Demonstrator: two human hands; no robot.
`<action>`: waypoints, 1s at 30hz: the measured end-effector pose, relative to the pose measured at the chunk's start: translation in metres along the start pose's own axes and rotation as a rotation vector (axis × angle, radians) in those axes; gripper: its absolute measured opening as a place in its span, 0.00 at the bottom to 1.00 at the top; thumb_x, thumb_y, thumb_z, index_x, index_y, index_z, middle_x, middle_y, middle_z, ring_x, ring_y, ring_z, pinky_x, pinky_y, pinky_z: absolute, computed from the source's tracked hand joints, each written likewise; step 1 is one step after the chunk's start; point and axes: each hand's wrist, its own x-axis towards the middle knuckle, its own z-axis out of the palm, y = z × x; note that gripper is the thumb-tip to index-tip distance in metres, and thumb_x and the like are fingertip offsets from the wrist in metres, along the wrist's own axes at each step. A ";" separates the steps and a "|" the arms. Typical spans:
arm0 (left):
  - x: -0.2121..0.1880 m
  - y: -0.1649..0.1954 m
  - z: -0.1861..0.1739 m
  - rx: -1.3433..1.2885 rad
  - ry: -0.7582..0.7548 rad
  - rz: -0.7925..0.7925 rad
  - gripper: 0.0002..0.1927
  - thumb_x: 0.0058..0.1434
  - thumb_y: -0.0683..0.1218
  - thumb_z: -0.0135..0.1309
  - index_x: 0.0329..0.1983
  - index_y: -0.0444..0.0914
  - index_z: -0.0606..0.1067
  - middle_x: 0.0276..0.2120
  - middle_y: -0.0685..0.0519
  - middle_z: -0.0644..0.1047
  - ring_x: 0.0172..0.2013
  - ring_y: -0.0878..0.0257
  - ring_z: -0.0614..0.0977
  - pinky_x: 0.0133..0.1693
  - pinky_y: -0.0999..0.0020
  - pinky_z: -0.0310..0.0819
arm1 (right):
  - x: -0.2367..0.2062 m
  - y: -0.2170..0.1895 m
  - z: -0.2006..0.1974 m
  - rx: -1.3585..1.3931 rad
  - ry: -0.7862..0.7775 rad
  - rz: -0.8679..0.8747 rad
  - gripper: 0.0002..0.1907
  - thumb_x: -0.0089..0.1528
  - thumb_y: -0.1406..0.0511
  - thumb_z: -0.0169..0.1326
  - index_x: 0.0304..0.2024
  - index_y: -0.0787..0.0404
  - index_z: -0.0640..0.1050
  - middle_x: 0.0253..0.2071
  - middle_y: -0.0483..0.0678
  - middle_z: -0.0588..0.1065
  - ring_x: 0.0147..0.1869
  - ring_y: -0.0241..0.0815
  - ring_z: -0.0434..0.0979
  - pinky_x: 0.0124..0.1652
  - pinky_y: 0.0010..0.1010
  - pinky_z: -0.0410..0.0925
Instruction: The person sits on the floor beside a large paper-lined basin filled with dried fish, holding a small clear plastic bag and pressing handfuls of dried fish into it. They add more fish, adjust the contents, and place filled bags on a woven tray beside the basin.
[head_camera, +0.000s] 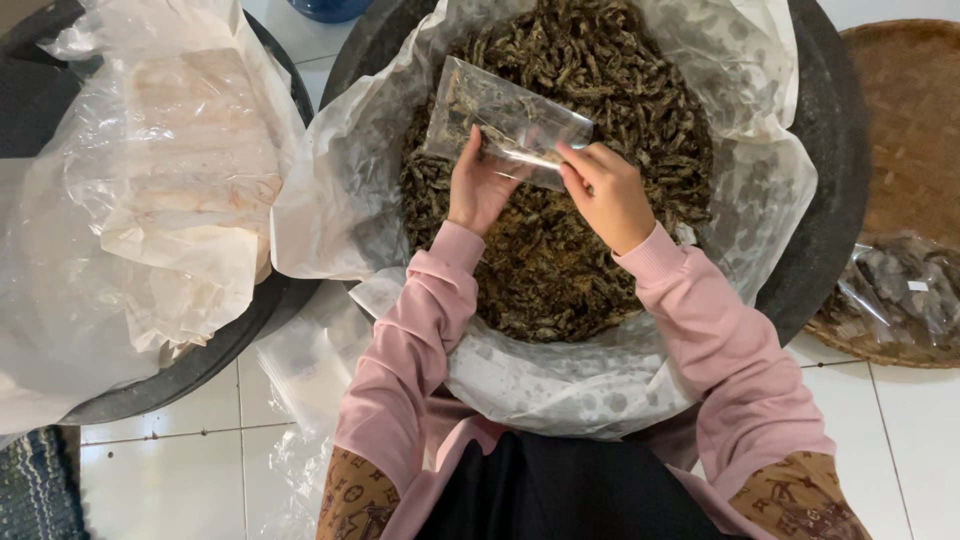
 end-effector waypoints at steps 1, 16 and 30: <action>0.003 -0.004 -0.006 -0.003 -0.028 0.004 0.32 0.69 0.60 0.51 0.66 0.34 0.65 0.60 0.39 0.74 0.62 0.47 0.76 0.68 0.47 0.68 | -0.003 0.007 0.003 -0.001 0.062 0.017 0.15 0.67 0.72 0.60 0.57 0.66 0.80 0.40 0.54 0.79 0.33 0.43 0.79 0.33 0.32 0.72; 0.016 -0.027 -0.052 -0.013 -0.014 0.042 0.38 0.68 0.63 0.53 0.70 0.35 0.60 0.65 0.41 0.68 0.67 0.47 0.69 0.71 0.41 0.63 | -0.023 0.076 0.080 0.771 0.185 0.372 0.10 0.63 0.74 0.65 0.46 0.73 0.79 0.47 0.56 0.82 0.49 0.41 0.84 0.49 0.27 0.78; 0.030 -0.063 -0.092 0.044 -0.030 0.016 0.24 0.70 0.56 0.54 0.60 0.36 0.69 0.57 0.43 0.77 0.61 0.50 0.76 0.68 0.45 0.68 | -0.036 0.107 0.125 0.987 0.251 0.493 0.14 0.60 0.75 0.63 0.48 0.71 0.78 0.48 0.55 0.81 0.53 0.41 0.86 0.52 0.27 0.79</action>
